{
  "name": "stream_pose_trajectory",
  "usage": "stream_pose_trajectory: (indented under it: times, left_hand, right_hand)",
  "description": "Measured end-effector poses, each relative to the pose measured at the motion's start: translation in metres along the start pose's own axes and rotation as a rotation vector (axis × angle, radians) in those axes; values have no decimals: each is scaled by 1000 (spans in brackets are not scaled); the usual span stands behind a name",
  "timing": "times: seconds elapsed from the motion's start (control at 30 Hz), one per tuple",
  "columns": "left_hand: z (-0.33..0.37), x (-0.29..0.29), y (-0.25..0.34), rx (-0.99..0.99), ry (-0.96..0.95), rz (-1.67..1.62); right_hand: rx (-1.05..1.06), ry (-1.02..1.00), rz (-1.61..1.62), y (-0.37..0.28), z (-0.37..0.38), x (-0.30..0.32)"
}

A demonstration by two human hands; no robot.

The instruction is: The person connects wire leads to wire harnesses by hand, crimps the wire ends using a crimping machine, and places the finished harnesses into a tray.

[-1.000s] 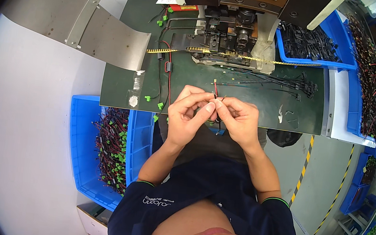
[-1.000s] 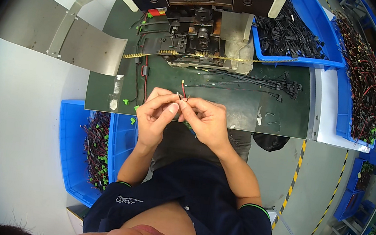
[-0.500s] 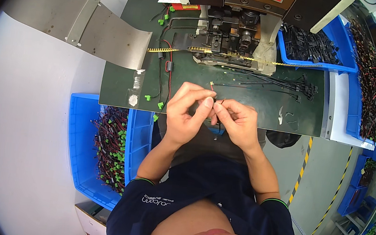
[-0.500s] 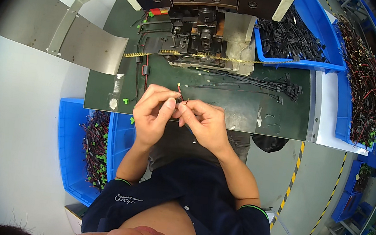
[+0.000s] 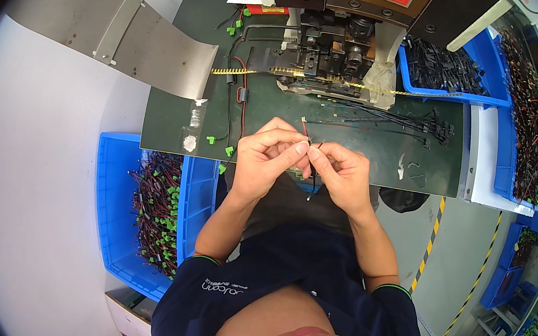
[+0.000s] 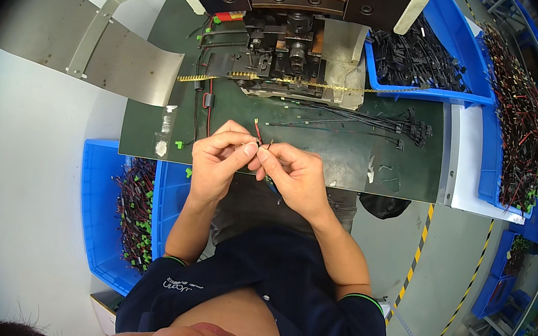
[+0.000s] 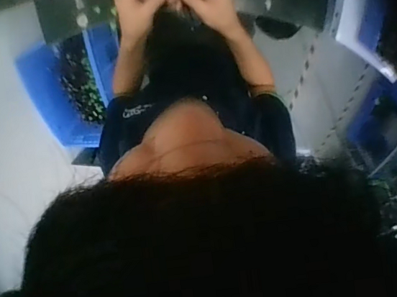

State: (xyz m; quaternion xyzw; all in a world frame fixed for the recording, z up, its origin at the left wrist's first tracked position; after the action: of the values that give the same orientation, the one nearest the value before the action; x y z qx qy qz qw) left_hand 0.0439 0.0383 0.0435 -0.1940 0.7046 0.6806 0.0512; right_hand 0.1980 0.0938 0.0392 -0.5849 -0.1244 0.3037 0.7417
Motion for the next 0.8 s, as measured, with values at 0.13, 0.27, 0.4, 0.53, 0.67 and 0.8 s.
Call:
stream_pose_trajectory:
  times: [0.13,0.27,0.4,0.53,0.67,0.8]
  left_hand:
    - [0,1,-2,10,-18,-23]
    - [1,4,-3,5,-14,3]
    - [2,5,-4,-27,-8,36]
    - [0,5,-6,1,-11,-17]
    - [0,5,-6,15,-14,-29]
    - [0,2,-10,141,-49,-154]
  right_hand:
    - [21,4,4,2,0,-1]
    - [23,9,1,4,0,-2]
    - [-1,-3,-15,3,0,-2]
    - [-2,-1,-16,3,0,-2]
    - [11,-11,-6,5,0,-1]
    - [40,-34,-12,3,0,1]
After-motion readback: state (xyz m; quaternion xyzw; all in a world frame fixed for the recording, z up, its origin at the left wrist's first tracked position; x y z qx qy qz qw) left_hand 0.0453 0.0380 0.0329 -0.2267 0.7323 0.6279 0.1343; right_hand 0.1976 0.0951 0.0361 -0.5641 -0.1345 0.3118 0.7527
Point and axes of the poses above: each hand's wrist, its own z-axis towards the middle knuckle, its own x-axis out of the back of the hand, y = z × x, the point moved 3 cm from there along z, towards the middle knuckle, and after that the axes turned 15 degrees about x, right-handed, at the moved point
